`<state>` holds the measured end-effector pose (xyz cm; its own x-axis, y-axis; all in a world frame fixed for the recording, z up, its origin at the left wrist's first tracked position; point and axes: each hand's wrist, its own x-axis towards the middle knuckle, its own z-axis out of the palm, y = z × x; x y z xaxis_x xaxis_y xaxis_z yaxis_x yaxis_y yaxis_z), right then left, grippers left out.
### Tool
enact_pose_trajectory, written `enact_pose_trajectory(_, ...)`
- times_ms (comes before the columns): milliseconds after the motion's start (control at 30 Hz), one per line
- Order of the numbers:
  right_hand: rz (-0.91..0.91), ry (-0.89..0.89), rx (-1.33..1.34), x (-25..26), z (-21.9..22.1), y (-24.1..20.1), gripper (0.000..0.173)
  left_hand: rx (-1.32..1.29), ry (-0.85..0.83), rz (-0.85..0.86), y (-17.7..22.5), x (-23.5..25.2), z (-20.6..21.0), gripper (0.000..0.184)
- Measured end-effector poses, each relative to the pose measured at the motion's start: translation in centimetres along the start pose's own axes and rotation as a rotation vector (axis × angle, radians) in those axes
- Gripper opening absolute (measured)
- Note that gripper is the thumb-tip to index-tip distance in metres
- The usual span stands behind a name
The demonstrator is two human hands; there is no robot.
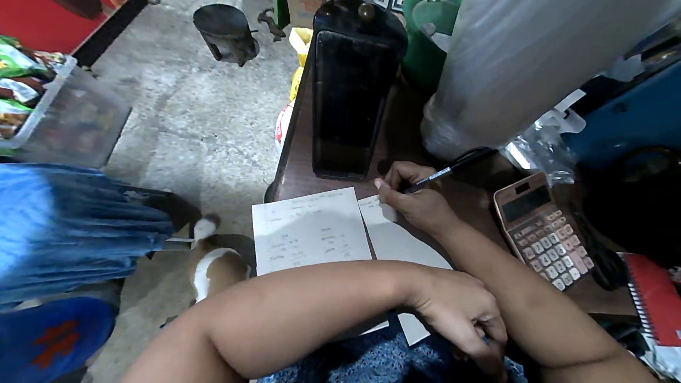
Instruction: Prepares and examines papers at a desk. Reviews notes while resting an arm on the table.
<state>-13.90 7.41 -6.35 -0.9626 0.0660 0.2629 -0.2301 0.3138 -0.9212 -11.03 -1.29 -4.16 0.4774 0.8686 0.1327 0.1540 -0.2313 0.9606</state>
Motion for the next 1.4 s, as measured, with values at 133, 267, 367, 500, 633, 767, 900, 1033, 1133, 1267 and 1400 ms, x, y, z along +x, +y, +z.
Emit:
enact_pose_trajectory(133,0.000,-0.001,0.008,0.05,-0.03,-0.07,0.030,0.009,0.000,0.005,0.07,0.01,-0.04,0.021)
enact_pose_trajectory(267,0.000,0.007,-0.004,0.05,-0.07,-0.06,0.031,0.012,0.003,0.001,0.10,-0.01,-0.03,0.022)
enact_pose_trajectory(367,0.008,0.006,0.003,0.08,-0.04,-0.05,0.031,0.011,0.007,0.009,-0.01,-0.02,-0.03,0.022)
enact_pose_trajectory(500,-0.012,0.018,0.005,0.07,0.00,-0.06,0.031,0.011,0.002,0.004,0.10,-0.04,-0.06,0.021)
enact_pose_trajectory(633,0.004,0.022,-0.014,0.03,0.00,-0.35,0.030,0.015,0.002,-0.005,0.14,-0.07,-0.05,0.022)
enact_pose_trajectory(767,-0.003,0.020,0.002,0.07,0.05,-0.23,0.031,0.019,0.006,0.008,-0.01,-0.05,-0.05,0.023)
enact_pose_trajectory(900,-0.007,0.021,-0.022,0.16,0.00,-0.21,0.033,0.017,0.006,0.018,0.01,-0.03,-0.06,0.023)
enact_pose_trajectory(1033,-0.019,0.021,-0.020,0.14,-0.03,-0.17,0.032,0.005,0.003,0.007,0.10,-0.02,-0.07,0.022)
enact_pose_trajectory(1133,-0.002,0.025,-0.018,0.11,-0.01,-0.24,0.032,0.010,0.005,0.013,0.04,-0.01,-0.05,0.023)
enact_pose_trajectory(1267,0.003,0.026,-0.031,0.13,-0.03,-0.19,0.033,0.008,0.008,0.008,0.09,-0.03,-0.07,0.022)
enact_pose_trajectory(1400,-0.009,0.026,-0.027,0.15,0.00,-0.26,0.033,0.007,0.002,0.007,0.05,-0.02,-0.10,0.022)
